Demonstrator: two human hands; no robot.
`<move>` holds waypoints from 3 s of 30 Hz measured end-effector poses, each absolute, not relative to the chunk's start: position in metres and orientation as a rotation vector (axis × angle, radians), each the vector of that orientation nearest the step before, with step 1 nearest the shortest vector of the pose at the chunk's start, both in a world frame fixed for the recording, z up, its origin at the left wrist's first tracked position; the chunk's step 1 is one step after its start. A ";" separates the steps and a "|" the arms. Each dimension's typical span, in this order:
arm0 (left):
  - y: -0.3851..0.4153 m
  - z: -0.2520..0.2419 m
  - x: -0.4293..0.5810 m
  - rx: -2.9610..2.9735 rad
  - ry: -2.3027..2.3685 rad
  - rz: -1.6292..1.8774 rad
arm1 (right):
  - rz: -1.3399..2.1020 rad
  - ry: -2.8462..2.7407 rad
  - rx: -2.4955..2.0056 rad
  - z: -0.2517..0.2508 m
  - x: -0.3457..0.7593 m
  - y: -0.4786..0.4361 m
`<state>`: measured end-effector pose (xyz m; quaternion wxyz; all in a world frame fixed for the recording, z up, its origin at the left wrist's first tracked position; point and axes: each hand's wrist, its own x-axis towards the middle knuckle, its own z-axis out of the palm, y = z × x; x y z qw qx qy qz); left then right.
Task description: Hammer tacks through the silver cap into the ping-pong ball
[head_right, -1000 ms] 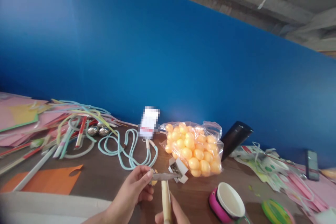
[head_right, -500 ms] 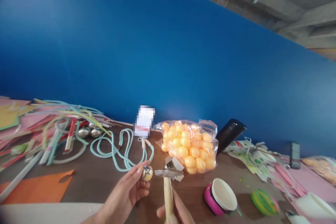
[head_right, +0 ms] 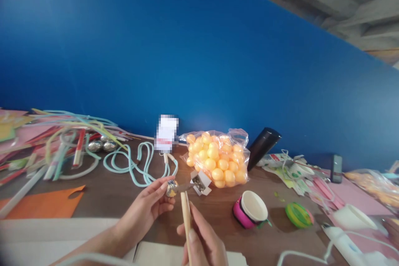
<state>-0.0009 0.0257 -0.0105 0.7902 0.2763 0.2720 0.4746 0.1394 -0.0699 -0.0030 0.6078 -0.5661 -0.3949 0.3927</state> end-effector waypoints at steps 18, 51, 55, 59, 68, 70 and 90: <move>0.027 -0.012 0.000 0.606 0.603 1.051 | 0.864 -0.853 -1.334 -0.006 0.130 -0.070; 0.025 -0.014 0.000 0.648 0.665 1.033 | 0.869 -0.848 -1.367 -0.005 0.128 -0.071; 0.025 -0.013 0.001 0.647 0.685 1.030 | 0.866 -0.843 -1.327 -0.002 0.128 -0.072; 0.026 -0.014 0.002 0.659 0.687 1.034 | 0.889 -0.845 -1.332 -0.002 0.129 -0.072; 0.027 -0.015 0.001 0.612 0.667 1.062 | 0.868 -0.840 -1.413 -0.008 0.132 -0.069; 0.029 -0.015 0.001 0.567 0.646 1.105 | 0.874 -0.821 -1.422 -0.007 0.134 -0.067; 0.030 -0.015 -0.002 0.506 0.571 1.239 | 0.851 -1.259 -1.453 -0.031 0.140 -0.059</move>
